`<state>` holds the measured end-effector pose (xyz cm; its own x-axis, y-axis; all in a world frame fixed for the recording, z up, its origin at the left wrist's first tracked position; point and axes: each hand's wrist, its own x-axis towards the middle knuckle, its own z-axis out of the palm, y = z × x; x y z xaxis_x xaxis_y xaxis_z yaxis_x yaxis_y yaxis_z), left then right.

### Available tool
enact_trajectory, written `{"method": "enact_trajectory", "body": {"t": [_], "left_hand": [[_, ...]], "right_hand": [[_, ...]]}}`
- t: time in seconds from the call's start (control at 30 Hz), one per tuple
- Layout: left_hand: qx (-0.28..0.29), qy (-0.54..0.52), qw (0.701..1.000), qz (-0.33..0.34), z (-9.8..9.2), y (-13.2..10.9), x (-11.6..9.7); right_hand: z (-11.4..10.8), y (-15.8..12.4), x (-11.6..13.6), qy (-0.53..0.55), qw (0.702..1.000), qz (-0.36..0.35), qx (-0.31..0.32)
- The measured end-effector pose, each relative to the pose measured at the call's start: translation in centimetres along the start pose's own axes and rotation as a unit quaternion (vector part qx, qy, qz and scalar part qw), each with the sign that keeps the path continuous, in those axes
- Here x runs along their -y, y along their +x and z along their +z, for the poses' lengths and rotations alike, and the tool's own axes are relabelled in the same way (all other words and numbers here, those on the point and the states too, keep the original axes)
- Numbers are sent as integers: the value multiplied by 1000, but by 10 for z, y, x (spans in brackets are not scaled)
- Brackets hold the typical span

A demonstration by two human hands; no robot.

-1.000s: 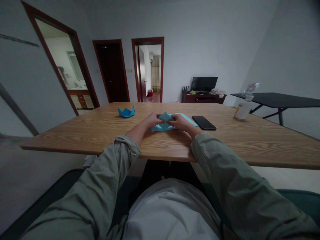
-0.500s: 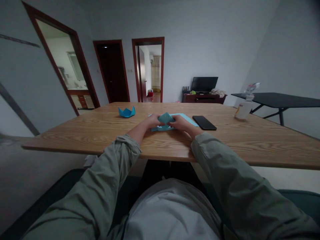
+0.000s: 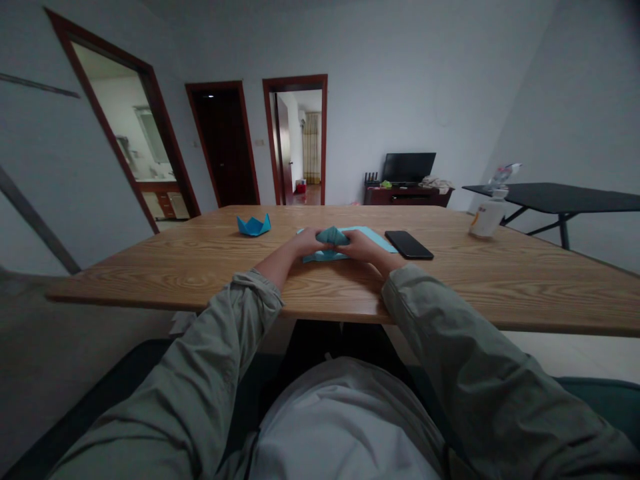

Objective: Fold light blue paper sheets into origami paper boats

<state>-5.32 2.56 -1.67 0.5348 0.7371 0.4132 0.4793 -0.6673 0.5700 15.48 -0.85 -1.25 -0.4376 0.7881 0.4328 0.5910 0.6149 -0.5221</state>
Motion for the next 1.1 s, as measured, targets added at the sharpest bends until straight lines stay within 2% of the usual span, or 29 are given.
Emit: {"method": "enact_trajectory", "body": {"t": [0.2,0.43,0.63,0.77,0.9,1.0,1.1], "left_hand": [[9,-15,1000,-11,-1,-2,-5],[-46,29,997,-46,-2,-6,-27],[-55,40,997,-42,-3,-6,-27],[-42,53,996,-54,-4,-6,-23],[-9,56,995,-80,-6,-6,-18],[14,51,994,-93,-10,-6,-16],[23,47,993,-110,-15,-6,-17]], "right_hand": [[1,6,1,33,996,-41,-74],[0,7,2,-39,996,-11,-84],[-1,7,3,-70,994,7,-87],[-2,4,4,-89,992,46,-72],[-5,2,2,-86,992,85,-18],[-7,3,-2,-89,992,86,21],[-7,5,-7,-94,992,78,32]]}}
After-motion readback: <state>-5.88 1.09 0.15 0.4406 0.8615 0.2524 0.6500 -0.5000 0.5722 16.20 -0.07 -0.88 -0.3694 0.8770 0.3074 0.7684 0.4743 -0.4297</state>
